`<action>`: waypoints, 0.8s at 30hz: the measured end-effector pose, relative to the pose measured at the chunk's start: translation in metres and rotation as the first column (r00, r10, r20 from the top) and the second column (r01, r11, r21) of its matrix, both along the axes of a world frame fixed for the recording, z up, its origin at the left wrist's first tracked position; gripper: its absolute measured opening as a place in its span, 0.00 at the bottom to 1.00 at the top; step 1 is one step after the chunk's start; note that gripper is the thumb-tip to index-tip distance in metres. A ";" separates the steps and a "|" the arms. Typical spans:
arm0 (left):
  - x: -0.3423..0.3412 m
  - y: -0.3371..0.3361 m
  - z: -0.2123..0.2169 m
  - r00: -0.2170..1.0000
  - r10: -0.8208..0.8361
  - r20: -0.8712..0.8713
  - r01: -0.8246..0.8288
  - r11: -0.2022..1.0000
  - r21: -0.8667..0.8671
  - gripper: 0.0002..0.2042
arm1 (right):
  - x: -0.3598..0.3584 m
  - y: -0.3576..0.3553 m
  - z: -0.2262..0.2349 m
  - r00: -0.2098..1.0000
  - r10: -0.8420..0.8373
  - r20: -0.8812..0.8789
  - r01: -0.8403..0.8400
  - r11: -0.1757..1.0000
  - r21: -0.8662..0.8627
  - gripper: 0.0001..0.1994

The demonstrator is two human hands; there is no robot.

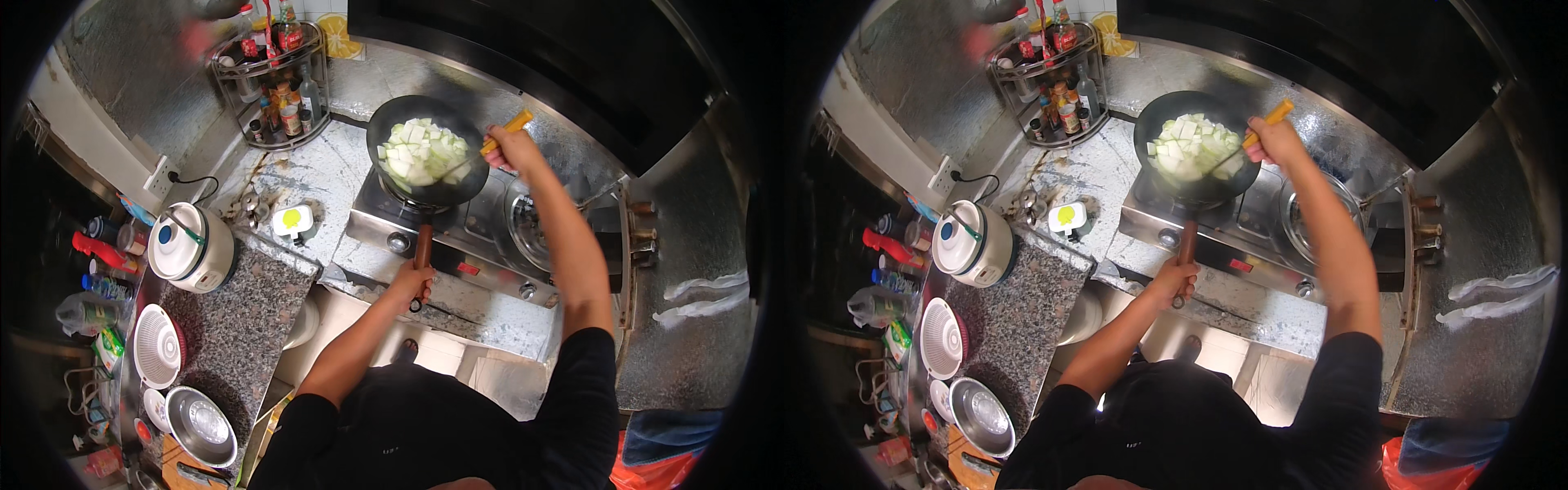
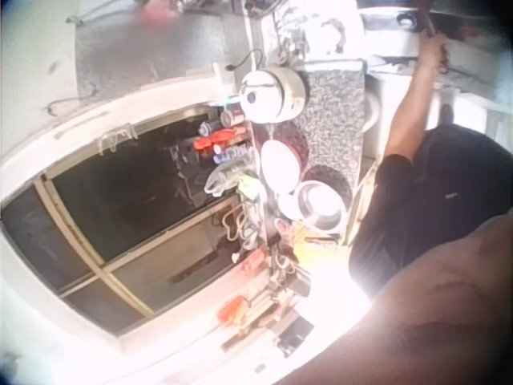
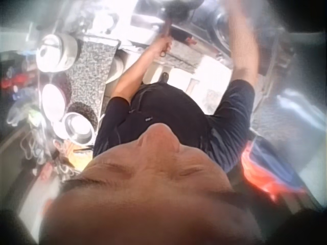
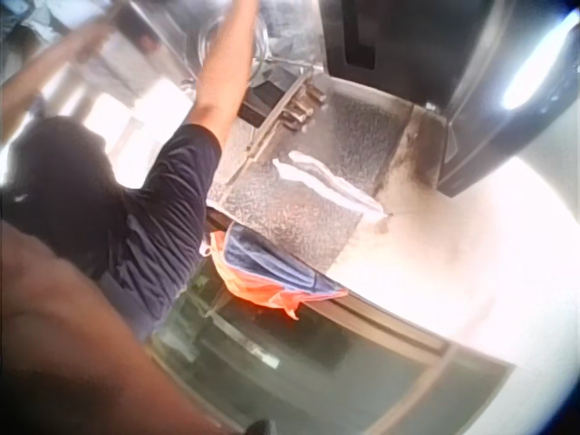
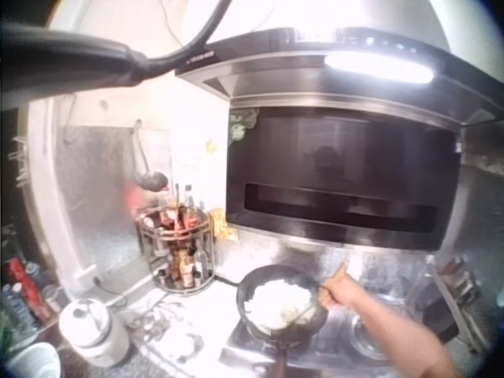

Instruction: The person washes a knife in the sink, then moves to the stove to heat oil in a wok. They add chopped cabbage to the wok and stir-fry it using a spatula. The person also washes and chops garlic on a cutting board before returning to stir the vegetables.

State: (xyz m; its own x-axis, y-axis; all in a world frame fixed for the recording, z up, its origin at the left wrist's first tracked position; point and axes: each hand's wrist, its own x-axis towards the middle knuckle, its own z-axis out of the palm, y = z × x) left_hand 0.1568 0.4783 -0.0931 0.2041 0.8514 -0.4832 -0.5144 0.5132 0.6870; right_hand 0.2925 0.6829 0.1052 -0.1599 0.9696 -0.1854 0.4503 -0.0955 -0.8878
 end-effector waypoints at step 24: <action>-0.013 0.006 0.002 0.995 -0.047 0.091 0.045 0.999 0.021 0.08 | -0.015 -0.066 0.033 0.549 0.347 0.760 -0.824 0.374 0.425 0.06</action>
